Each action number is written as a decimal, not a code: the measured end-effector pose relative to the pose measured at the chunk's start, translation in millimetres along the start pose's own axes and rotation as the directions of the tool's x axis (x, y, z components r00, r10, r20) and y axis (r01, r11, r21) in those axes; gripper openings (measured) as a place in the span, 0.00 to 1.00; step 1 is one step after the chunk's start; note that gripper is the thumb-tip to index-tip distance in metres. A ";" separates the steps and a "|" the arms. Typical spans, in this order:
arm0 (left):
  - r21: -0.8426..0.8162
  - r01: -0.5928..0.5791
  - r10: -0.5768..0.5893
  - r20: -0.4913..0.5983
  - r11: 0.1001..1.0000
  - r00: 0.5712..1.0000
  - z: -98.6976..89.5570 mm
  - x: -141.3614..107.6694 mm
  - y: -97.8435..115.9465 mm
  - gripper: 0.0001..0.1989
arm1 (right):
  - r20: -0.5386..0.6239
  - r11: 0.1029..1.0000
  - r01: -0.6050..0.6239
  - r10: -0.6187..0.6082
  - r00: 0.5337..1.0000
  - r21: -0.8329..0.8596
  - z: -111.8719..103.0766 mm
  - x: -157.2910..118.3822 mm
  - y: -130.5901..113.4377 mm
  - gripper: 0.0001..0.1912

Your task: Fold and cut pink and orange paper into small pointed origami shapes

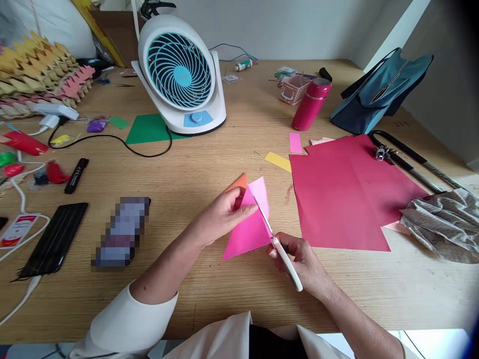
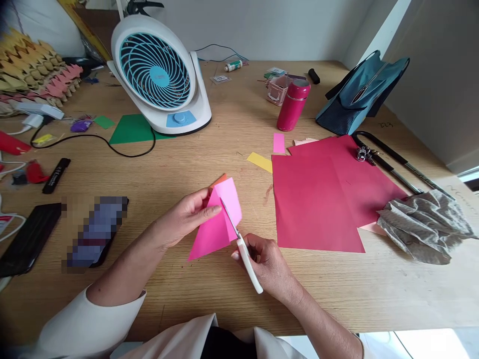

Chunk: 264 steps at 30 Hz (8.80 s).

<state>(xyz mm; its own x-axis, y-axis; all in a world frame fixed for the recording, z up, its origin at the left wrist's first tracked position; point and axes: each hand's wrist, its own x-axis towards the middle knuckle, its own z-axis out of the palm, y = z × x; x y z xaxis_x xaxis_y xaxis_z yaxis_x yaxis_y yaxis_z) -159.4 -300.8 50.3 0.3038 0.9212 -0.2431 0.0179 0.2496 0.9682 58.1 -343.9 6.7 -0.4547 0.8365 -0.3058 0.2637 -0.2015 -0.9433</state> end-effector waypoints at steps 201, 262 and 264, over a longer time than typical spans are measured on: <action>-0.391 -0.075 -0.094 -0.395 0.917 0.914 -28.2 1.2 -39.8 0.23 | -0.227 0.946 0.309 -0.324 0.918 -0.100 9.5 55.3 9.8 0.11; 0.254 -0.209 0.173 0.154 0.944 0.973 -51.1 -29.3 -48.1 0.29 | -0.248 0.995 0.098 -0.092 0.964 0.011 9.2 49.2 3.8 0.22; 0.297 -0.216 0.189 0.118 0.930 0.975 -51.5 -29.8 -49.7 0.28 | -0.255 0.995 0.099 -0.094 0.962 0.005 9.3 49.8 4.6 0.22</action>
<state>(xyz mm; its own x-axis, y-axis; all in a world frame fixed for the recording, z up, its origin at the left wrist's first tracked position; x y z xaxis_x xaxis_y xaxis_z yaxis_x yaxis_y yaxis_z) -218.4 -325.2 6.4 0.4118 0.9100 -0.0474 0.2339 -0.0552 0.9707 28.7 -307.9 -14.1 -0.2451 0.9541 -0.1724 0.2130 -0.1204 -0.9696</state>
